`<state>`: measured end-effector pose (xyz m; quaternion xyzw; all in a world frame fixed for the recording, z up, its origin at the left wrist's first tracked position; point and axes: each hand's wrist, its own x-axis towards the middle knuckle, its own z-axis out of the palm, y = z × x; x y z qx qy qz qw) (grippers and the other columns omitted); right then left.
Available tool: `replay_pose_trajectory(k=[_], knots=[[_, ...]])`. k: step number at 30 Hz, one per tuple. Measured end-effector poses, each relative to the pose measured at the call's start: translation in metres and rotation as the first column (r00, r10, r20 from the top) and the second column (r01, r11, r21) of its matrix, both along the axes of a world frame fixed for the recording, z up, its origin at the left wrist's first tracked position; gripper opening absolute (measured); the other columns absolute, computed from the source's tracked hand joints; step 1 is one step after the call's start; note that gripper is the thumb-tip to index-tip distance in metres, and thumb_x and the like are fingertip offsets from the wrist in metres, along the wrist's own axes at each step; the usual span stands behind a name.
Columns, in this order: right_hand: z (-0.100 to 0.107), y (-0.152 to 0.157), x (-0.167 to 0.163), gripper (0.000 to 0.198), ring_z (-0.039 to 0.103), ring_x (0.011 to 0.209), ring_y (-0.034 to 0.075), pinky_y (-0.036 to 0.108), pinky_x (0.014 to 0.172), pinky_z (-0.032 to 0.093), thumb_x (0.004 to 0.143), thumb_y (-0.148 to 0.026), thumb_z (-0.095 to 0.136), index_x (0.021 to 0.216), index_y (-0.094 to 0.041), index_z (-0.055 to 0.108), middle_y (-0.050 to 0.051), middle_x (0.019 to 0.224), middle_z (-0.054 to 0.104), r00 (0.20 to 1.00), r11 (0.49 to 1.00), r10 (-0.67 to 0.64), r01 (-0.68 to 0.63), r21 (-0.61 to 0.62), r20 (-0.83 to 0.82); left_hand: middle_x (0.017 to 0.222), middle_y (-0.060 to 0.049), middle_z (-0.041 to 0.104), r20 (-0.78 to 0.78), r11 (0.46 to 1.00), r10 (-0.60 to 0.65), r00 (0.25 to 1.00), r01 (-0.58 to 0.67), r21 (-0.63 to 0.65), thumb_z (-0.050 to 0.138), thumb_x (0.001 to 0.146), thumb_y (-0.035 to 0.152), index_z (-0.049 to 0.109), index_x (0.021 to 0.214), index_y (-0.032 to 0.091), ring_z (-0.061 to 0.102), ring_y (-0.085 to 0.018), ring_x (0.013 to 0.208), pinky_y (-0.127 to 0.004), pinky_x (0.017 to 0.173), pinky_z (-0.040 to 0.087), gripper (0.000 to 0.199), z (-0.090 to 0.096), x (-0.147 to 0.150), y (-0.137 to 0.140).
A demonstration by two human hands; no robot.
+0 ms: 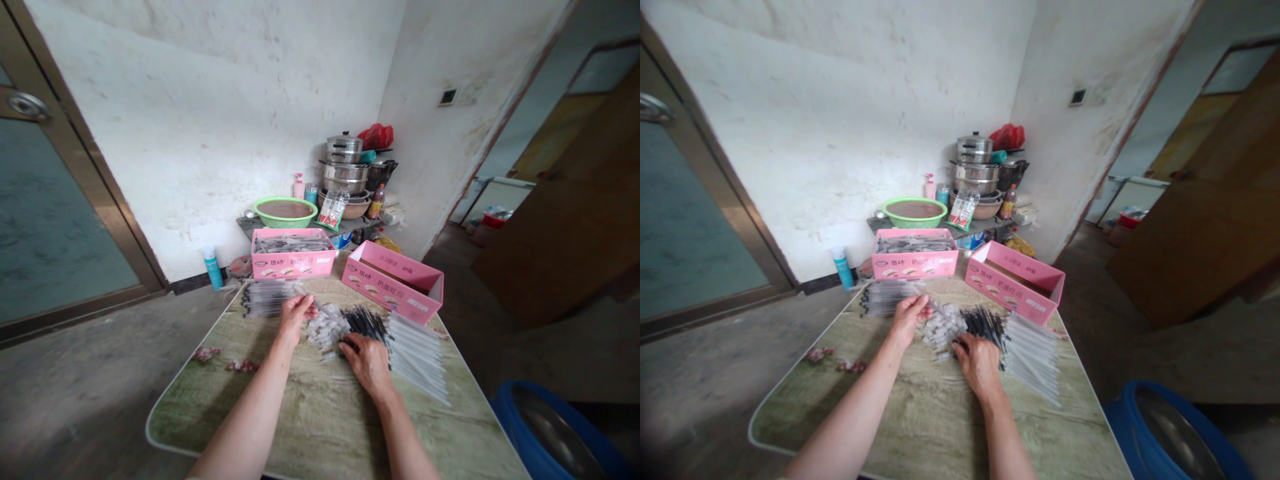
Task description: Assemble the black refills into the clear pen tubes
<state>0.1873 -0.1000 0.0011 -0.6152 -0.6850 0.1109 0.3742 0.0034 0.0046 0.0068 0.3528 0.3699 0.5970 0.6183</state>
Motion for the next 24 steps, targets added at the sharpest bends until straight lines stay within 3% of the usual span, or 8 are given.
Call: replay_pose_trajectory(k=[6, 11, 14, 18, 21, 24], knots=[[0.006, -0.002, 0.002, 0.038, 0.058, 0.062, 0.019, 0.027, 0.062, 0.037, 0.098, -0.043, 0.044, 0.077, -0.021, 0.067, 0.004, 0.065, 0.065, 0.972, 0.996, -0.056, 0.069, 0.05, -0.227, 0.06, -0.005, 0.066, -0.049, 0.985, -0.162, 0.986, 0.165, 0.053, 0.084, 0.06, 0.05, 0.072, 0.077, 0.01, 0.061, -0.013, 0.053, -0.022, 0.052, 0.051, 0.046, 0.002, 0.006, -0.006], [0.008, -0.001, 0.0, 0.038, 0.056, 0.063, 0.017, 0.025, 0.061, 0.038, 0.095, -0.043, 0.046, 0.073, -0.019, 0.065, 0.004, 0.066, 0.064, 0.982, 0.999, 0.031, -0.032, -0.002, -0.187, 0.062, -0.005, 0.067, -0.047, 0.98, -0.179, 0.983, 0.182, 0.081, 0.083, 0.063, 0.05, 0.072, 0.08, 0.01, 0.062, -0.012, 0.054, -0.022, 0.053, 0.051, 0.045, 0.001, 0.009, -0.008], [0.006, 0.0, 0.001, 0.034, 0.054, 0.059, 0.016, 0.024, 0.058, 0.038, 0.092, -0.041, 0.05, 0.071, -0.018, 0.065, 0.002, 0.062, 0.062, 0.98, 0.999, 0.034, -0.041, -0.029, -0.198, 0.062, -0.004, 0.066, -0.007, 0.993, -0.103, 0.995, 0.104, 0.063, 0.085, 0.06, 0.048, 0.071, 0.079, 0.009, 0.061, -0.012, 0.054, -0.023, 0.054, 0.052, 0.045, -0.001, 0.004, -0.003], [0.004, -0.001, 0.011, 0.034, 0.051, 0.055, 0.015, 0.024, 0.054, 0.035, 0.087, -0.041, 0.051, 0.066, -0.017, 0.062, 0.001, 0.056, 0.058, 0.959, 0.995, -0.094, 0.095, -0.008, -0.266, 0.067, -0.003, 0.068, 0.167, 0.975, 0.223, 0.96, -0.222, -0.026, 0.088, 0.052, 0.048, 0.068, 0.077, 0.011, 0.062, -0.012, 0.055, -0.024, 0.055, 0.053, 0.049, -0.006, -0.01, 0.011], [0.007, -0.003, 0.021, 0.031, 0.053, 0.054, 0.017, 0.025, 0.053, 0.031, 0.086, -0.039, 0.051, 0.067, -0.017, 0.064, 0.002, 0.055, 0.06, 0.952, 0.958, -0.285, 0.285, -0.021, -0.114, 0.067, -0.002, 0.068, 0.228, 0.928, 0.373, 0.899, -0.364, -0.082, 0.088, 0.05, 0.049, 0.066, 0.078, 0.012, 0.062, -0.011, 0.055, -0.024, 0.057, 0.053, 0.051, -0.009, -0.018, 0.018], [0.01, -0.004, 0.027, 0.025, 0.057, 0.056, 0.018, 0.026, 0.053, 0.026, 0.084, -0.033, 0.053, 0.07, -0.019, 0.069, 0.005, 0.06, 0.065, 0.902, 0.907, -0.395, 0.413, -0.079, 0.178, 0.067, -0.003, 0.068, 0.182, 0.964, 0.264, 0.947, -0.26, -0.049, 0.088, 0.05, 0.049, 0.066, 0.078, 0.012, 0.062, -0.012, 0.055, -0.025, 0.056, 0.052, 0.051, -0.009, -0.015, 0.016]])
